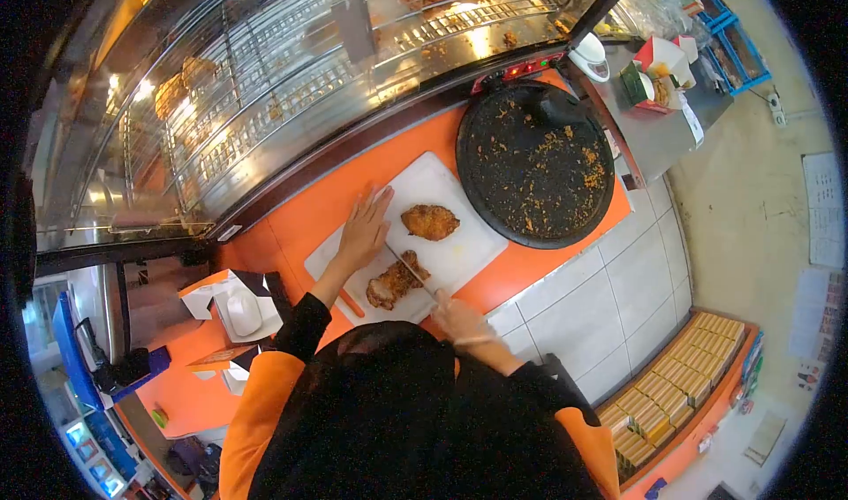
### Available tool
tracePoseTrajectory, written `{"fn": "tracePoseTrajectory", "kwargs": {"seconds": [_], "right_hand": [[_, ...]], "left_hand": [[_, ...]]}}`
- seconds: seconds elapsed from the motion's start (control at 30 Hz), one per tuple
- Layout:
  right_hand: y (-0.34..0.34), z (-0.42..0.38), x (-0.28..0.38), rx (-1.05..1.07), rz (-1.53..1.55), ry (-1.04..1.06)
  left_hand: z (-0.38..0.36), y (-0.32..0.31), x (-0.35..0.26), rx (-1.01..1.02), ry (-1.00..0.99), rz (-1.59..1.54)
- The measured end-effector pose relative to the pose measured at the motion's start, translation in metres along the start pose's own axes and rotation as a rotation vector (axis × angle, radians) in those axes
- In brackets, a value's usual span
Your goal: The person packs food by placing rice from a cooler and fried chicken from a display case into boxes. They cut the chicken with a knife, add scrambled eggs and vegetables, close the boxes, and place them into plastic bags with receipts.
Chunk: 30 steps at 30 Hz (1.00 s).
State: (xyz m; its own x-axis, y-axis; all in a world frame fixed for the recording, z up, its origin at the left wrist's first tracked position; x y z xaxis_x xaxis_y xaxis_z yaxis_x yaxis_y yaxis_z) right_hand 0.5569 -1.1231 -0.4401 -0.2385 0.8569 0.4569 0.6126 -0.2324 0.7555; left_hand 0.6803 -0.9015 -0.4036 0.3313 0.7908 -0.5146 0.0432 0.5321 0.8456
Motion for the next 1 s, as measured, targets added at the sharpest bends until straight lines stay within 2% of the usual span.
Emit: {"fn": "tracePoseTrajectory", "kwargs": {"seconds": [0.1, 0.2, 0.3, 0.53, 0.63, 0.73, 0.83, 0.93, 1.0], "right_hand": [[0.096, -0.02, 0.026, -0.077, 0.192, 0.052], [0.134, -0.035, 0.038, -0.106, 0.242, -0.095], [0.102, -0.018, 0.017, -0.138, 0.22, -0.172], [0.093, 0.0, 0.016, -0.16, 0.194, -0.238], [0.053, 0.01, 0.003, -0.194, 0.172, -0.263], [0.095, 0.01, 0.011, 0.066, 0.368, -0.47], [0.111, -0.004, 0.0, -0.129, -0.207, 0.197], [0.117, -0.004, 0.021, 0.095, -0.149, 0.142], [0.113, 0.002, 0.029, 0.039, -0.015, -0.125]], "left_hand": [[0.018, 0.01, -0.007, -0.176, -0.009, -0.06], [0.068, 0.025, -0.032, -0.113, -0.154, -0.158], [0.102, -0.01, -0.028, 0.131, -0.225, -0.205], [0.111, -0.053, 0.002, 0.325, -0.128, -0.241], [0.114, -0.04, -0.004, 0.348, -0.231, -0.121], [0.115, -0.047, 0.0, 0.289, -0.171, -0.203], [0.119, -0.034, -0.01, 0.208, -0.083, -0.314], [0.111, 0.002, -0.018, 0.156, -0.129, -0.285], [0.096, -0.012, -0.001, 0.155, -0.103, -0.263]]}}
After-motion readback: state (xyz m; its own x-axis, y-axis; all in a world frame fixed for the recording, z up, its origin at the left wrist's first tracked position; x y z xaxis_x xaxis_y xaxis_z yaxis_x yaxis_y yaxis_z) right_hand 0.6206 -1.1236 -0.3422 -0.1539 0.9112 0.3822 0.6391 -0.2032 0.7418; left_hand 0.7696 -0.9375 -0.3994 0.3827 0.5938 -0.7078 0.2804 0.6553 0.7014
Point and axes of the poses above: each hand's wrist, its own z-axis towards the middle knuckle, its own y-axis out of the back of the hand, x = y × z, the point moved 3 cm from there along z, towards the middle knuckle, and after that the axes turned 3 degrees about -z, right-handed, at the moved point
